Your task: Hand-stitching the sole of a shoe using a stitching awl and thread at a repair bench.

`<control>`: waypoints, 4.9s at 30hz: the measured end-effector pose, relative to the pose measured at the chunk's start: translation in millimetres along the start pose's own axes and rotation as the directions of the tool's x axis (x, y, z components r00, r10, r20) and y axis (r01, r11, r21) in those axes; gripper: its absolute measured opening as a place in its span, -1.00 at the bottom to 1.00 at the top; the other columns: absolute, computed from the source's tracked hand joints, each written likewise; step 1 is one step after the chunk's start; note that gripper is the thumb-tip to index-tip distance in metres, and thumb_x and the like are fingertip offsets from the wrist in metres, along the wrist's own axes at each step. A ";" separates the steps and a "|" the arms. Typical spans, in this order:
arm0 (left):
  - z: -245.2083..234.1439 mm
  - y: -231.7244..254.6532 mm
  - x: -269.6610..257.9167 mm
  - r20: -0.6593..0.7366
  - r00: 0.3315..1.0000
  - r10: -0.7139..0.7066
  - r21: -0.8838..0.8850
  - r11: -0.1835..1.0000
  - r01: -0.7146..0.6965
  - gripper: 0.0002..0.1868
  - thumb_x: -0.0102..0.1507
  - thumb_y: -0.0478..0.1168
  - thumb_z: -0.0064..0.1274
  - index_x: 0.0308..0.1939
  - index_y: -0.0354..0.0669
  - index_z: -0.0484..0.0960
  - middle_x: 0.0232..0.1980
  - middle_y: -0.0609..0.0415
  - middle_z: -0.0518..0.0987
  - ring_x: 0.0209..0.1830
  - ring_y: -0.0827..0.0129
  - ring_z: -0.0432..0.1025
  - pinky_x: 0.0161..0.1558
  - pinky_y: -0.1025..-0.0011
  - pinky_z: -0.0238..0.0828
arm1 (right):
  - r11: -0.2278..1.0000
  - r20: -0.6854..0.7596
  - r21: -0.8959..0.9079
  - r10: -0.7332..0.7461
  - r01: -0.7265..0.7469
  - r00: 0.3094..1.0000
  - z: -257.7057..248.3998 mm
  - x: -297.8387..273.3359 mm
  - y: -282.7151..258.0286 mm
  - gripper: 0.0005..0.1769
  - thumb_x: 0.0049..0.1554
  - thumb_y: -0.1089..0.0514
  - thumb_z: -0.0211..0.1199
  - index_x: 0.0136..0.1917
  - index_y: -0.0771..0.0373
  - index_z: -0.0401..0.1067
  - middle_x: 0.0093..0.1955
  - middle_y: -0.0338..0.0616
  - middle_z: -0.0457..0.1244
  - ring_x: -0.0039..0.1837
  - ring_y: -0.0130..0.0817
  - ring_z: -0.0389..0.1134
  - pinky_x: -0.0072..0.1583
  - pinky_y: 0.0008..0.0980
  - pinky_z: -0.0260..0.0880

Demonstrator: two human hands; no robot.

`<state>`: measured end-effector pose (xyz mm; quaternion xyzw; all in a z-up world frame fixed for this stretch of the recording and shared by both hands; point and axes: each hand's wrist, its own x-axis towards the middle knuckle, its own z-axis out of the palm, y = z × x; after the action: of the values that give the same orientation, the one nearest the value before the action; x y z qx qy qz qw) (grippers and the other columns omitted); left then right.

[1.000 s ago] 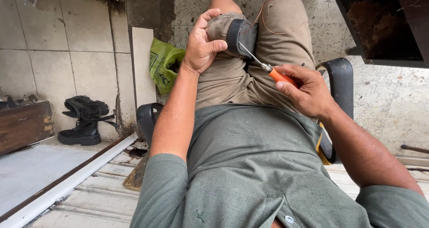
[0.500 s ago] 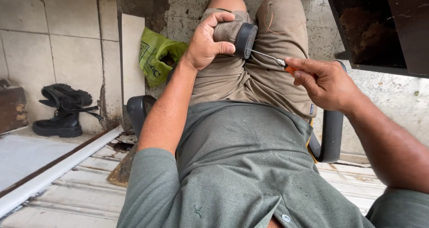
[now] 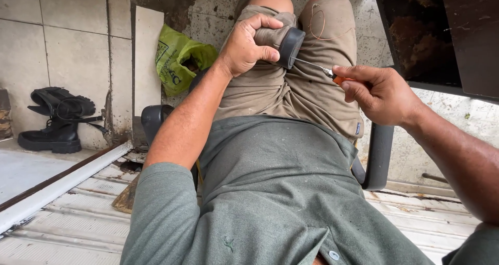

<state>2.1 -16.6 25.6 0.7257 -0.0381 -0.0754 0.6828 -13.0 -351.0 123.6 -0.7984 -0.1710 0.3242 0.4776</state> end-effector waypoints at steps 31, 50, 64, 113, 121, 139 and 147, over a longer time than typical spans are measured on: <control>-2.5 -15.8 6.1 -0.010 0.999 -0.046 -0.045 0.998 0.046 -0.46 -0.12 -0.41 0.44 -0.08 -0.05 0.68 -0.03 0.18 0.60 0.02 0.45 0.46 0.13 0.51 0.43 | 0.811 -0.080 -0.580 -0.153 0.079 0.985 23.4 21.3 -40.0 -0.66 0.28 0.08 0.15 0.28 0.07 0.55 0.09 -0.13 0.45 0.01 -0.05 0.47 -0.02 -0.15 0.49; 33.9 28.5 14.0 0.034 0.981 0.193 0.075 0.978 -0.195 -0.47 -0.04 -0.36 0.23 0.02 0.01 0.58 0.07 0.28 0.60 0.09 0.44 0.47 0.17 0.49 0.33 | 0.528 -0.100 -0.797 -0.594 0.292 0.798 -12.7 -13.2 71.3 -0.62 0.45 0.10 0.25 0.51 0.00 0.47 -0.11 -0.14 0.24 -0.31 -0.36 0.13 -0.35 -0.34 0.18; 45.9 -8.1 -2.3 -0.112 0.976 -0.185 0.062 0.979 0.193 -0.41 -0.05 -0.28 0.50 0.05 0.07 0.67 0.12 0.16 0.66 0.23 0.33 0.47 0.30 0.39 0.35 | 0.579 -0.060 -0.775 -0.466 0.253 0.883 21.1 -5.8 17.8 -0.69 0.29 0.09 0.26 0.30 -0.02 0.53 -0.30 -0.16 0.20 -0.40 -0.07 0.17 -0.43 -0.13 0.22; 17.6 -19.1 11.4 0.158 0.957 -0.242 -0.112 0.959 0.261 -0.41 0.04 -0.32 0.45 0.17 -0.08 0.70 0.13 0.01 0.67 0.26 0.32 0.47 0.35 0.31 0.32 | 0.805 -0.065 0.522 0.369 -0.284 0.927 35.1 19.0 17.9 -0.72 0.20 0.29 0.21 0.18 0.27 0.56 -0.54 0.00 0.23 -0.61 -0.44 0.13 -0.60 -0.47 0.13; 15.6 -13.4 13.9 0.170 0.955 -0.243 -0.114 0.958 0.264 -0.41 0.04 -0.33 0.45 0.17 -0.11 0.71 0.13 -0.03 0.67 0.26 0.29 0.47 0.35 0.28 0.32 | 1.000 -0.175 0.010 -0.018 0.020 0.984 27.5 25.7 21.5 -0.67 0.19 0.20 0.16 0.21 0.03 0.54 -0.42 -0.09 0.25 -0.61 -0.21 0.17 -0.56 -0.26 0.20; 17.2 -0.8 10.7 0.188 0.941 -0.281 -0.090 0.949 0.301 -0.45 0.07 -0.37 0.41 0.16 -0.15 0.70 0.17 -0.05 0.68 0.29 0.26 0.47 0.35 0.31 0.34 | 0.969 -0.176 -0.171 -0.206 0.176 0.963 27.3 24.6 15.4 -0.67 0.19 0.18 0.18 0.20 0.01 0.58 -0.44 -0.28 0.21 -0.49 -0.43 0.21 -0.44 -0.41 0.27; 18.1 -1.7 14.0 0.178 0.946 -0.272 -0.085 0.953 0.290 -0.46 0.07 -0.37 0.41 0.15 -0.16 0.70 0.17 -0.06 0.68 0.30 0.25 0.47 0.34 0.31 0.35 | 0.820 -0.120 -0.512 -0.361 0.254 0.925 25.4 31.2 33.8 -0.65 0.15 0.04 0.26 0.21 -0.12 0.60 -0.34 -0.19 0.31 -0.48 -0.03 0.32 -0.40 -0.05 0.35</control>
<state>12.9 -36.6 22.1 0.6762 0.0137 -0.2335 0.6986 -8.7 -332.6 74.5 -0.8840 -0.3227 0.1019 0.3224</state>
